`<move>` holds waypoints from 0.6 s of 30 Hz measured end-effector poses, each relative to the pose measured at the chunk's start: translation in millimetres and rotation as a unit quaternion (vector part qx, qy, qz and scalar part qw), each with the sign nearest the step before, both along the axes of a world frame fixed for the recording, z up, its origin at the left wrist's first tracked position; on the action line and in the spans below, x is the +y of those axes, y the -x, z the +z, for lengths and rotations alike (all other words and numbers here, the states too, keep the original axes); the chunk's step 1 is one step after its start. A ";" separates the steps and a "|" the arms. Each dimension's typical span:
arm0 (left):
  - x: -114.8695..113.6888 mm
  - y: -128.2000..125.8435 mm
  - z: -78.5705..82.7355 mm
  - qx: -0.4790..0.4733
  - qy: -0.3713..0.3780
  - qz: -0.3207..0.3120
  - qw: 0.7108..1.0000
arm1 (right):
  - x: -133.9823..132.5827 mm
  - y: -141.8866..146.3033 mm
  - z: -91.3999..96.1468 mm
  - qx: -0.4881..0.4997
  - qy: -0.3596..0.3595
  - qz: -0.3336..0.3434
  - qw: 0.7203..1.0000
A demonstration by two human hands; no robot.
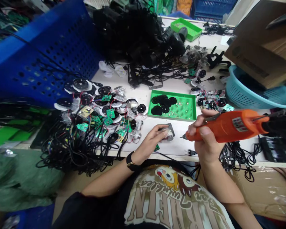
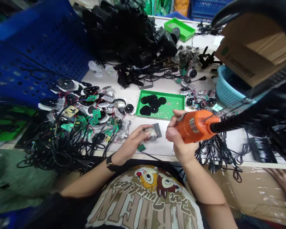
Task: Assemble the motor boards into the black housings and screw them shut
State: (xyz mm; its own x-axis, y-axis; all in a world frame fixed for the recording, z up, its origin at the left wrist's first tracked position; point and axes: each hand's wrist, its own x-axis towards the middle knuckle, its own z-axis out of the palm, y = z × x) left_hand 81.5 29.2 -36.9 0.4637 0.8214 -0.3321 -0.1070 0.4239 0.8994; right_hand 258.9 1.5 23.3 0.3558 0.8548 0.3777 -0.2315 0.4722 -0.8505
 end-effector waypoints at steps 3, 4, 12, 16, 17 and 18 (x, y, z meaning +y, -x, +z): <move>-8.2 -7.8 0.7 -0.033 0.034 0.053 0.998 | 5.6 4.5 -1.6 0.010 -0.011 0.016 1.000; -10.1 -9.1 0.4 -0.048 0.040 0.060 0.996 | 7.2 5.1 -2.0 0.010 -0.011 0.019 1.000; -3.3 -8.9 -23.1 -0.011 -0.183 0.055 0.982 | 12.8 0.8 -4.2 0.018 -0.031 0.026 0.999; 3.0 -13.7 -39.1 0.111 -0.345 0.063 0.930 | 15.7 3.2 -10.9 0.022 -0.037 0.013 0.999; 3.7 -14.6 -41.2 0.142 -0.370 0.059 0.916 | 16.6 4.1 -13.1 0.023 -0.044 0.011 0.999; 4.3 -14.9 -42.7 0.169 -0.387 0.054 0.905 | 17.6 4.8 -15.3 0.023 -0.051 0.009 0.998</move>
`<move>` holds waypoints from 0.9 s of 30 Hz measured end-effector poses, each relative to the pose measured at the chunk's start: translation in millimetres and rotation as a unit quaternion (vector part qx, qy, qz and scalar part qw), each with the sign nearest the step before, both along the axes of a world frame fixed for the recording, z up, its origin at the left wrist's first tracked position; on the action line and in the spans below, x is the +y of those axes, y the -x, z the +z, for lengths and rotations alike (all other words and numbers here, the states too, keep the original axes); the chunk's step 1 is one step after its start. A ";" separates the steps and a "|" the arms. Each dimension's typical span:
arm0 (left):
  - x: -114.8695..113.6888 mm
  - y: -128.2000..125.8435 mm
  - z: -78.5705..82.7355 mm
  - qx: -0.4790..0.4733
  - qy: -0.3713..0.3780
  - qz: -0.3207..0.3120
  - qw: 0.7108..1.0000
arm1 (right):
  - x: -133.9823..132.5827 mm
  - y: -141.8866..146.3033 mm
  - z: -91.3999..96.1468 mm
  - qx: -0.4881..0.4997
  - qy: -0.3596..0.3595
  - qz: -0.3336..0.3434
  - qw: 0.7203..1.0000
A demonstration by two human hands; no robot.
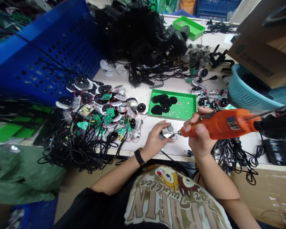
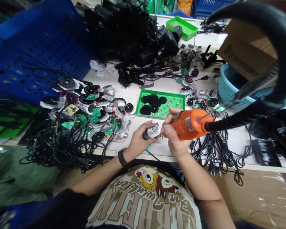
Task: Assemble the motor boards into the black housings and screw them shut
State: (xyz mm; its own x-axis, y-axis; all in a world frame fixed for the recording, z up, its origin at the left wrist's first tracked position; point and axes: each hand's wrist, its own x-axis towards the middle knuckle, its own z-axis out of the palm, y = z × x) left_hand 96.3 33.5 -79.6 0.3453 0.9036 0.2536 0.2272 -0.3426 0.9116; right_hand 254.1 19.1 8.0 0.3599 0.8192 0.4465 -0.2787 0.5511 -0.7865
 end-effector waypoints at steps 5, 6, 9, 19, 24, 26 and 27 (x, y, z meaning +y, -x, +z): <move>1.2 10.8 0.4 0.078 0.019 0.009 0.997 | 3.2 2.4 -8.0 -0.010 -0.007 0.006 1.000; 1.2 14.5 1.4 0.078 0.031 0.006 0.996 | 3.5 3.0 -8.6 -0.009 -0.005 0.008 1.000; 0.9 24.7 5.1 0.079 0.050 -0.016 0.996 | 4.3 5.6 -9.0 -0.005 -0.003 0.022 1.000; 4.4 23.5 0.0 0.059 -0.030 -0.011 0.998 | 8.2 13.8 -12.8 -0.070 0.038 0.016 0.997; 2.5 17.7 -2.6 0.053 -0.101 0.005 0.993 | 6.9 12.4 -12.6 -0.078 0.028 0.002 0.997; 4.4 16.8 -2.8 0.049 -0.100 -0.002 0.994 | 7.9 11.3 -13.4 -0.075 0.030 0.005 0.997; 5.8 16.4 -2.6 0.049 -0.099 -0.010 0.994 | 8.8 10.7 -14.2 -0.071 0.028 0.007 0.997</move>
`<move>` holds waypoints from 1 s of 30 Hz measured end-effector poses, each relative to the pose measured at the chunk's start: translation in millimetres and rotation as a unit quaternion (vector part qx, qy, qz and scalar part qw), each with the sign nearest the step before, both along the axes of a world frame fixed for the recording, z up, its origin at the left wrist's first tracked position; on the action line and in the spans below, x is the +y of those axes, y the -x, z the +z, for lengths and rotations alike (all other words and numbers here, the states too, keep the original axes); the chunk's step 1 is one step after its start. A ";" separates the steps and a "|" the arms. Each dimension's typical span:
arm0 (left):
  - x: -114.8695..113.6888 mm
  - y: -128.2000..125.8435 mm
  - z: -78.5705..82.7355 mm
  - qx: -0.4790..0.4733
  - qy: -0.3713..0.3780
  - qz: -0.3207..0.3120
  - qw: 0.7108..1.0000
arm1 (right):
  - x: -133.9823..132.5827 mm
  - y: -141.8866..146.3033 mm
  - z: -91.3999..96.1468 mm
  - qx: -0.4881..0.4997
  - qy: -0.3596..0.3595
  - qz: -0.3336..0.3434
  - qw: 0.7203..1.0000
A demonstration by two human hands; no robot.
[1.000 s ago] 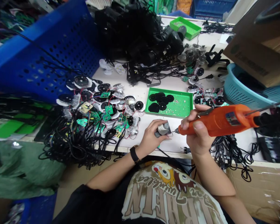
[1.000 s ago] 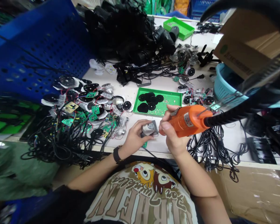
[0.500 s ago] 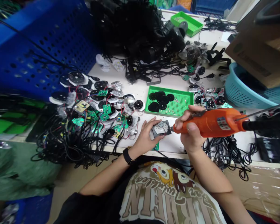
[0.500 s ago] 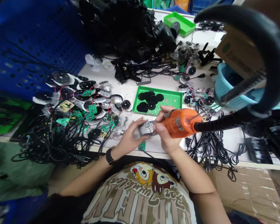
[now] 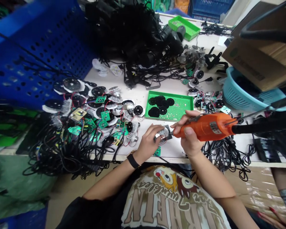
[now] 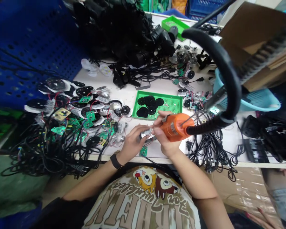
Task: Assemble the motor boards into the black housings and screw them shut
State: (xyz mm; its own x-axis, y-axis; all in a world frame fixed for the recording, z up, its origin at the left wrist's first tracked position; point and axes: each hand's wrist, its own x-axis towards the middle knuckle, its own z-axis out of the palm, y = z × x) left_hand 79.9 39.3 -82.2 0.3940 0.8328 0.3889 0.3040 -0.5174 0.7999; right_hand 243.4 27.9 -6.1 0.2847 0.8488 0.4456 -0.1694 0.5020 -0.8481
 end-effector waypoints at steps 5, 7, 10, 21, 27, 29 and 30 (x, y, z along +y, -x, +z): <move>5.9 -0.5 6.0 -0.005 0.034 -0.034 0.999 | 6.4 -1.7 -5.9 -0.008 0.001 0.006 1.000; 6.6 -0.2 9.4 -0.007 0.043 -0.032 0.999 | 8.1 -1.9 -8.2 -0.011 0.009 0.008 1.000; 6.8 0.4 12.6 0.006 0.047 -0.022 0.999 | 9.3 -1.6 -10.5 -0.009 0.008 0.015 1.000; 5.6 -1.5 4.2 -0.008 0.019 -0.025 0.999 | 13.0 3.3 -9.9 -0.021 -0.006 0.003 1.000; 3.9 4.1 1.9 -0.016 0.035 -0.035 0.999 | 12.4 5.4 -8.5 -0.039 0.007 -0.011 0.999; 2.8 7.1 1.5 -0.009 0.039 -0.053 0.998 | 12.3 6.4 -8.7 -0.035 0.004 -0.013 0.999; 1.8 8.0 1.0 -0.004 0.041 -0.059 0.997 | 12.3 6.9 -8.8 -0.035 0.005 -0.015 0.999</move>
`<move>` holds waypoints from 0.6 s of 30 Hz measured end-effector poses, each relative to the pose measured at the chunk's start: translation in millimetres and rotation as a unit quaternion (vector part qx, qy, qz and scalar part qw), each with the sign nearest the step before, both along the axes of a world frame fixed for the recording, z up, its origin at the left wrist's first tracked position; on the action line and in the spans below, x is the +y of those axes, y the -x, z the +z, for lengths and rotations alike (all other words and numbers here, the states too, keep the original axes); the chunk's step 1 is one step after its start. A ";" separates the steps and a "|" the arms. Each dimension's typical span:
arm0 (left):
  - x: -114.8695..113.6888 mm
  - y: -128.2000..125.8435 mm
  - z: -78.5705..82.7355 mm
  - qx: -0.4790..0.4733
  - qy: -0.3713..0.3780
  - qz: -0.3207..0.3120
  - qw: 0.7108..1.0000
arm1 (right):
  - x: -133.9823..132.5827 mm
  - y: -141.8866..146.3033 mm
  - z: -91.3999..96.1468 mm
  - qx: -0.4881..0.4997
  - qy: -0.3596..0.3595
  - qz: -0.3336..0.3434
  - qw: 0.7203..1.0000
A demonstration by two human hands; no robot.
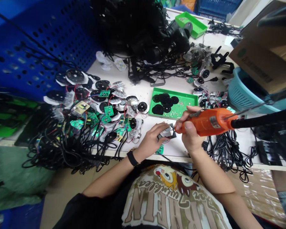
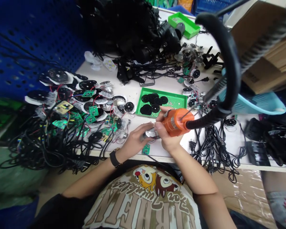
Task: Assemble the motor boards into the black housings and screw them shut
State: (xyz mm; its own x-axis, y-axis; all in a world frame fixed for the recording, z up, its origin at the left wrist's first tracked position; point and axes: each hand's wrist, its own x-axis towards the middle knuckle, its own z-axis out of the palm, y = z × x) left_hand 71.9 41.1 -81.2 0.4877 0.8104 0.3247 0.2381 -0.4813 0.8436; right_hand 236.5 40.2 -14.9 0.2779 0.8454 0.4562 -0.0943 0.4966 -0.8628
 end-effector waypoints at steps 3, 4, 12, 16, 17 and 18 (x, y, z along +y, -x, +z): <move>-4.3 -0.7 -3.3 0.002 -0.001 0.016 1.000 | 0.4 0.7 0.0 -0.008 0.008 0.001 1.000; -5.5 -2.0 -4.9 -0.001 0.001 0.030 1.000 | 0.5 0.8 0.2 -0.009 0.010 0.003 1.000; 2.4 5.0 -8.1 -0.005 0.127 0.027 0.992 | 1.7 0.7 1.7 0.013 0.002 0.013 1.000; 5.1 21.7 4.0 0.040 0.103 -0.066 0.992 | 2.8 1.3 -0.3 0.004 0.005 0.006 1.000; 4.1 23.3 6.5 0.037 0.087 -0.064 0.993 | 3.0 1.6 -0.1 0.008 0.002 0.006 1.000; 2.5 23.4 8.1 0.027 0.065 -0.049 0.996 | 2.9 1.8 0.6 0.013 -0.001 0.007 1.000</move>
